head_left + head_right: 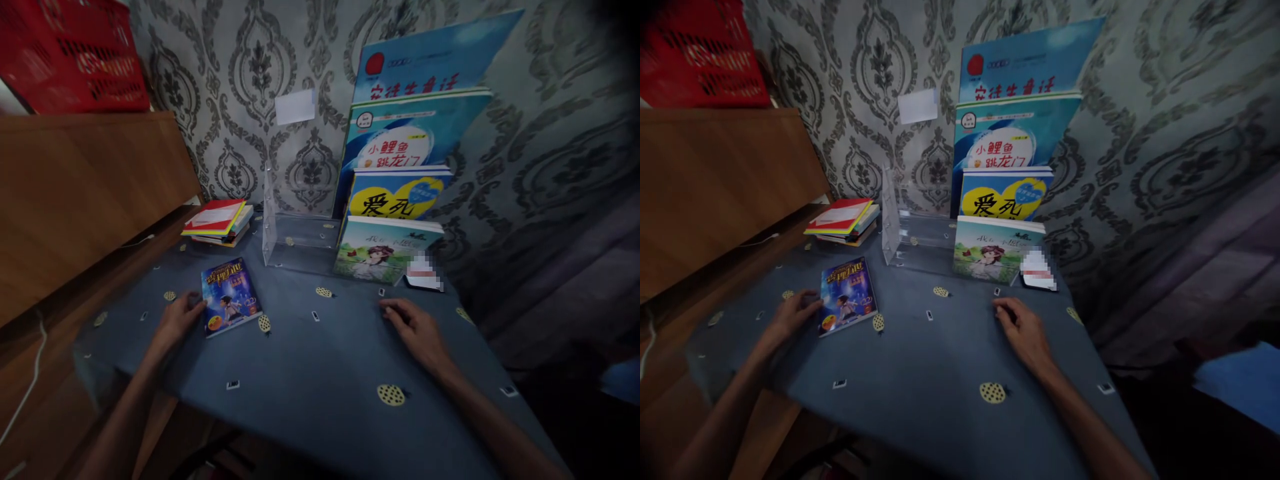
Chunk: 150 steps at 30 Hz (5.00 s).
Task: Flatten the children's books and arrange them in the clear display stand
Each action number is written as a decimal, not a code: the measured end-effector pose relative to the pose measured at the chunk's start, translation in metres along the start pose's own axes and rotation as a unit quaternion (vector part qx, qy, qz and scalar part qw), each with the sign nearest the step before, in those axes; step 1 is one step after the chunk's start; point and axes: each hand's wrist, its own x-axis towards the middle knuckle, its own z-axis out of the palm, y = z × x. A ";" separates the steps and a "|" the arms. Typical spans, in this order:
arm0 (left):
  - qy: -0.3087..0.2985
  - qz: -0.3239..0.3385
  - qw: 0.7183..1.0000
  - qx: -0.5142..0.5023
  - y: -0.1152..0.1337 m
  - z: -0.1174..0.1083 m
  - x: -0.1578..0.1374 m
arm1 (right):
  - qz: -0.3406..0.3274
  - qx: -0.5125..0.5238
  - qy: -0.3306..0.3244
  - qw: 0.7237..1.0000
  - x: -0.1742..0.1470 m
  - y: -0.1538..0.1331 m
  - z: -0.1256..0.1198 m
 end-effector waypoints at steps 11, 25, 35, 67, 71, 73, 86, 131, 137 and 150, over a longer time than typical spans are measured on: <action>-0.013 0.190 0.964 0.183 -0.017 0.048 0.003 | -0.010 -0.014 -0.006 1.000 -0.001 -0.008 -0.003; -0.144 0.309 0.921 0.188 0.040 0.069 -0.074 | -0.049 -0.024 -0.002 0.998 -0.002 -0.014 -0.004; -0.217 0.408 0.869 0.178 0.116 0.135 -0.113 | -0.063 -0.027 0.001 0.998 -0.004 -0.014 -0.002; -0.165 0.499 0.827 0.198 0.165 0.186 -0.059 | -0.238 -0.176 -0.141 0.945 0.003 -0.058 0.030; -0.169 0.516 0.821 0.179 0.163 0.187 -0.056 | -0.240 -0.181 -0.183 0.936 0.008 -0.057 0.045; -0.167 0.520 0.819 0.173 0.163 0.187 -0.056 | -0.238 -0.186 -0.194 0.933 0.009 -0.057 0.046; -0.176 0.522 0.817 0.169 0.162 0.189 -0.054 | -0.212 -0.177 -0.182 0.944 0.003 -0.060 0.036; -0.259 0.592 0.747 0.157 0.211 0.230 -0.056 | -0.078 -0.097 0.001 0.992 -0.006 -0.013 0.006; -0.243 0.598 0.749 0.148 0.208 0.235 -0.055 | -0.046 -0.014 0.013 0.999 -0.001 0.003 0.001; -0.275 0.643 0.707 0.105 0.202 0.236 -0.053 | -0.056 0.033 0.003 0.998 0.002 0.003 -0.004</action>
